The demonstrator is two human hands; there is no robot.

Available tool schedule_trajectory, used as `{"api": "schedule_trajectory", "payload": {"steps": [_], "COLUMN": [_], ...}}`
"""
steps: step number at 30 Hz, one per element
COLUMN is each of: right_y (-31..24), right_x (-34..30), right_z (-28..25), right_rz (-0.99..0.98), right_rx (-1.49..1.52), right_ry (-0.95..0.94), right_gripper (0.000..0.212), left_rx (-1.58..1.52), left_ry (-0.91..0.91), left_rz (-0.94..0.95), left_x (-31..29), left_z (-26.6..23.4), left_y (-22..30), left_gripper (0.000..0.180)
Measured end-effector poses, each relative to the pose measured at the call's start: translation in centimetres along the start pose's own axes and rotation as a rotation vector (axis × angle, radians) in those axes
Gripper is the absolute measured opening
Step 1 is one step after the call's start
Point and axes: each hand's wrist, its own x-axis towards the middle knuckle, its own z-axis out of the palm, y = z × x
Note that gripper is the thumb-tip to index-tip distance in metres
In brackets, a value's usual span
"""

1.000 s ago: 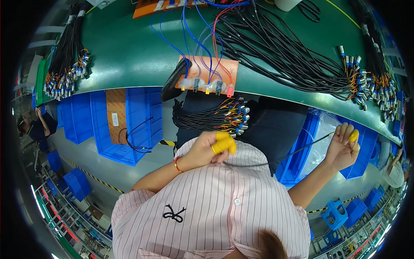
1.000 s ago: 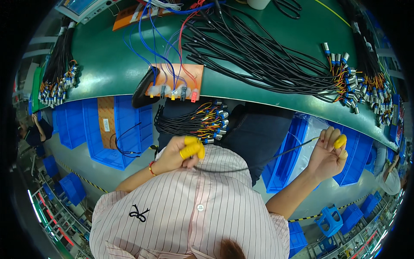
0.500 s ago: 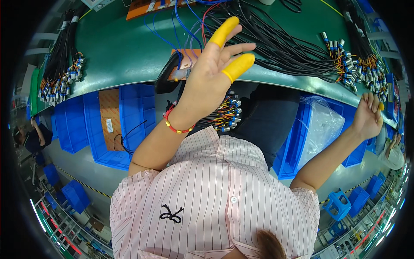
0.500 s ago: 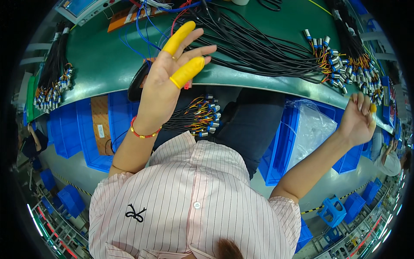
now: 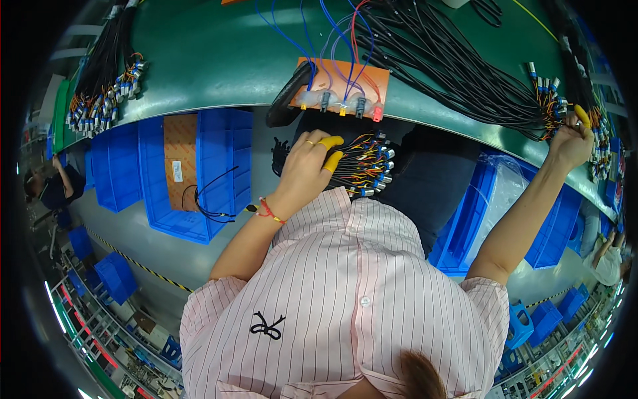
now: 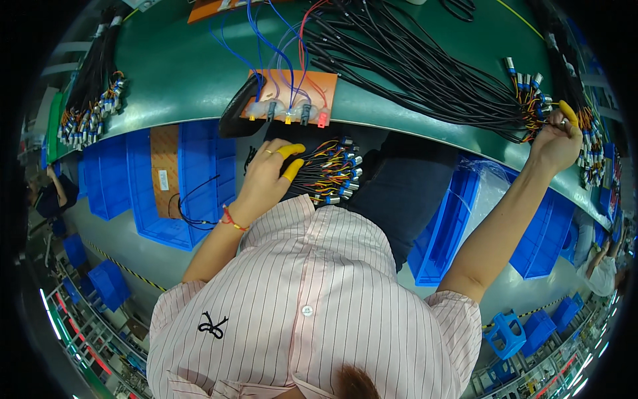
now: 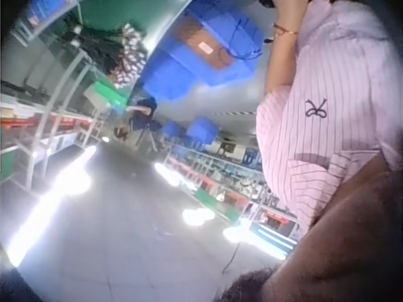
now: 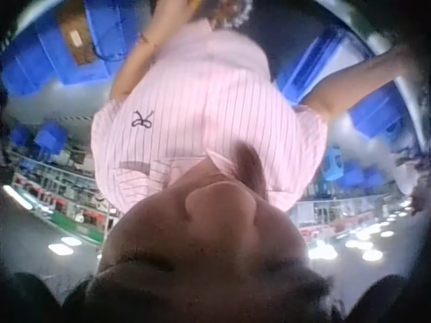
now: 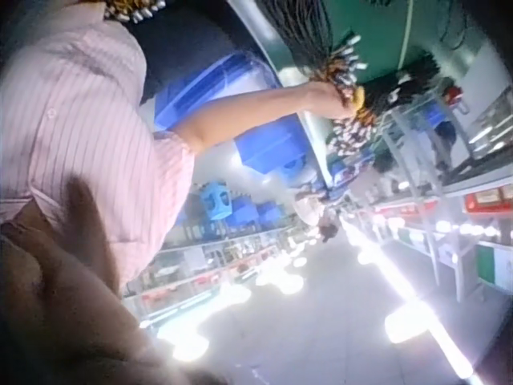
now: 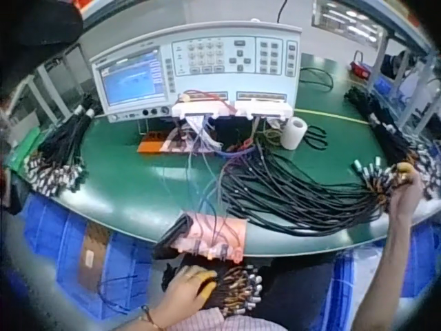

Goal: Testing bundles of electrical cables by connecting them to a specialized test fixture on a production line.

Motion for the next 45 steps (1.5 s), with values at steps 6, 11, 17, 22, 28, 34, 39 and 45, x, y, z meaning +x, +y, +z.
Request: {"api": "schedule_trajectory", "payload": {"steps": [6, 11, 17, 22, 28, 34, 39, 45], "right_y": [0.0, -2.3, -1.1, 1.3, 0.4, -2.4, -5.3, -8.4], "right_x": [-2.5, -9.6, -24.2, -30.3, -30.2, -24.9, -20.7, -15.5], "right_z": [3.5, 6.8, 10.6, 10.8, 10.1, 6.6, 6.1, 0.2], "right_rz": [-0.239, -0.771, -0.490, 0.707, 0.756, 0.527, 0.400, 0.392], "right_rx": [-0.816, -1.231, -0.834, -0.430, -0.101, 0.239, 0.598, 0.977], "right_ry": [-0.175, -0.133, -0.853, -0.961, -0.669, -0.325, -0.007, -0.267], "right_gripper": [0.038, 0.034, 0.035, 0.035, 0.034, 0.045, 0.022, 0.019], "left_rx": [0.257, 0.349, -0.450, -0.687, -0.675, -0.549, -0.613, -0.714], "left_ry": [-0.053, -0.136, -0.335, -0.385, -0.445, -0.452, -0.453, -0.284], "left_rz": [0.098, 0.191, -0.112, -0.122, -0.063, -0.087, -0.080, -0.181], "left_x": [3.1, 4.2, 2.1, 1.6, 1.1, 0.2, 0.1, 0.3], "left_z": [3.2, 4.0, 1.8, -0.6, -0.4, -0.5, -1.3, -1.9], "left_y": [0.2, 0.4, 0.3, 1.8, 1.7, -1.3, -1.6, -0.9], "left_gripper": [0.024, 0.015, 0.015, 0.016, 0.017, 0.018, 0.019, 0.021]}}
